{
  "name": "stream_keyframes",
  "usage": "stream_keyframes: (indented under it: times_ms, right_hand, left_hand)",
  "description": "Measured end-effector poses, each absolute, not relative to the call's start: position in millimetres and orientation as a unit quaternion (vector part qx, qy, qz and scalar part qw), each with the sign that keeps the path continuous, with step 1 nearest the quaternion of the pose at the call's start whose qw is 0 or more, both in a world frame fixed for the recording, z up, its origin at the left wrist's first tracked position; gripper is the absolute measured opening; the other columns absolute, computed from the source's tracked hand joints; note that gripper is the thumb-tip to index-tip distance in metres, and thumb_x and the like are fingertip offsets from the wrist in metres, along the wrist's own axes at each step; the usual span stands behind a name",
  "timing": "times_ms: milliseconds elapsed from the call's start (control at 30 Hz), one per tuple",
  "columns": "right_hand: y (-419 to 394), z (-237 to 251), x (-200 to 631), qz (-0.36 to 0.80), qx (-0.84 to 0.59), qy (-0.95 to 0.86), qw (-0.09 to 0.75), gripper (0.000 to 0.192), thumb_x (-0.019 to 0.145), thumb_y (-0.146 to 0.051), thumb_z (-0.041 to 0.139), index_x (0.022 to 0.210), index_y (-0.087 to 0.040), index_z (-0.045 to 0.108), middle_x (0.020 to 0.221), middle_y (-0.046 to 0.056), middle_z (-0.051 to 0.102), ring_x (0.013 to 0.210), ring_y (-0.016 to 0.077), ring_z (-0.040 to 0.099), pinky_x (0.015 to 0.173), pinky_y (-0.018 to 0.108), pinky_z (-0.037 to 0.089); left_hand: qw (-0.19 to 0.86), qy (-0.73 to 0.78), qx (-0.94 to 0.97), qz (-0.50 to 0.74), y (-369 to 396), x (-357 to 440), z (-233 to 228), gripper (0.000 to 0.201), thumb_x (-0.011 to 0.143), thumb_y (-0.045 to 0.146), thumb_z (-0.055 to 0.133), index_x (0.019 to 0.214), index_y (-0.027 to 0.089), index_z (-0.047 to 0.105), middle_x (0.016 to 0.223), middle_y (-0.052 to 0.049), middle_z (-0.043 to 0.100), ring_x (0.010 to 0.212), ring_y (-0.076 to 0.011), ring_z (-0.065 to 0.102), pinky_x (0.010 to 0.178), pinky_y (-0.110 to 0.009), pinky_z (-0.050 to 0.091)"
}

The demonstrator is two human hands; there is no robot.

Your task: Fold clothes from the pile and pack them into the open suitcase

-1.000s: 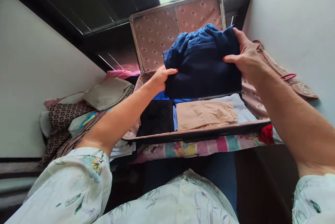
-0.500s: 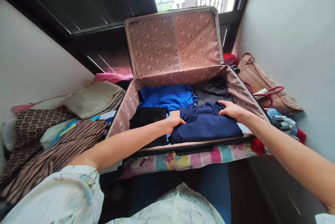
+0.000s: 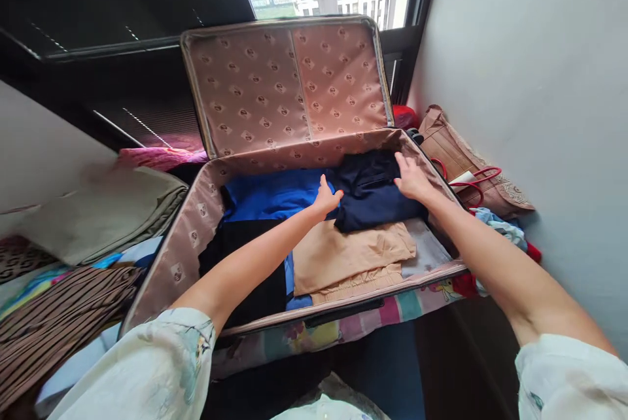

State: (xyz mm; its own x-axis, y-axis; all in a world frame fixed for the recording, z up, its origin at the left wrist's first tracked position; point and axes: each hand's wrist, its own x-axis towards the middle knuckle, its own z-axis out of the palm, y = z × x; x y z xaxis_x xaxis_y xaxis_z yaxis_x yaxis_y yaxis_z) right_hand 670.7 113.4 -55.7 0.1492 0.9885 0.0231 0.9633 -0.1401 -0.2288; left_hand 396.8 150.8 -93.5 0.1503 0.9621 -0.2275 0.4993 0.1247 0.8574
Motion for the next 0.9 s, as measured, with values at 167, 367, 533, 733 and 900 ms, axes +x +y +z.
stream_keyframes:
  times_ms: [167, 367, 533, 733, 900]
  right_hand:
    - [125.7, -91.4, 648.3, 0.041, -0.726, -0.687, -0.001, 0.075, 0.103, -0.059, 0.042, 0.172, -0.041, 0.018, 0.180, 0.012, 0.006, 0.156, 0.0538, 0.025, 0.110, 0.078, 0.040]
    - [166.3, -135.9, 634.9, 0.061, -0.718, -0.692, -0.046, 0.077, 0.101, -0.071, 0.036, 0.171, -0.045, 0.019, 0.181, 0.005, -0.007, 0.160, 0.0528, 0.008, 0.114, 0.080, 0.032]
    - [172.4, -160.1, 633.6, 0.082, -0.720, -0.688, -0.032, 0.079, 0.101, -0.073, 0.034, 0.172, -0.042, 0.017, 0.180, 0.005, -0.012, 0.161, 0.0520, 0.005, 0.118, 0.079, 0.024]
    - [166.0, -143.0, 636.2, 0.122, -0.714, -0.689, -0.035, 0.079, 0.100, -0.070, 0.038, 0.171, -0.038, 0.024, 0.180, 0.010, -0.007, 0.161, 0.0517, 0.008, 0.117, 0.078, 0.024]
    - [155.5, -137.1, 631.7, 0.112, -0.736, -0.668, 0.024, 0.074, 0.094, -0.063, 0.055, 0.159, -0.026, 0.052, 0.173, 0.025, 0.023, 0.150, 0.0589, 0.031, 0.105, 0.086, 0.027]
  left_hand:
    - [0.141, 0.489, 0.848, 0.146, 146.6, 412.2, -102.3, 0.085, 0.098, 0.044, 0.066, 0.171, 0.024, 0.027, 0.179, -0.013, 0.011, 0.164, -0.0421, 0.011, 0.130, -0.061, 0.021]
    - [0.110, 0.414, 0.904, -0.009, 172.3, 436.9, -140.9, 0.091, 0.097, 0.071, 0.053, 0.172, 0.025, 0.027, 0.180, -0.011, 0.008, 0.164, -0.0455, -0.002, 0.128, -0.071, 0.009]
    - [0.202, 0.409, 0.887, 0.068, 184.2, 437.7, -168.4, 0.090, 0.094, 0.066, 0.062, 0.168, 0.022, 0.037, 0.179, -0.013, 0.012, 0.164, -0.0447, -0.008, 0.127, -0.070, -0.006]
    - [0.302, 0.438, 0.846, 0.029, 174.6, 438.2, -141.0, 0.088, 0.080, 0.063, 0.079, 0.156, 0.027, 0.053, 0.176, -0.015, 0.023, 0.164, -0.0432, 0.006, 0.128, -0.069, 0.000]
    - [0.292, 0.379, 0.876, -0.069, 140.4, 378.5, -95.0, 0.064, 0.081, 0.050, 0.083, 0.139, 0.027, 0.069, 0.173, -0.017, 0.032, 0.162, -0.0478, 0.016, 0.125, -0.073, 0.016]
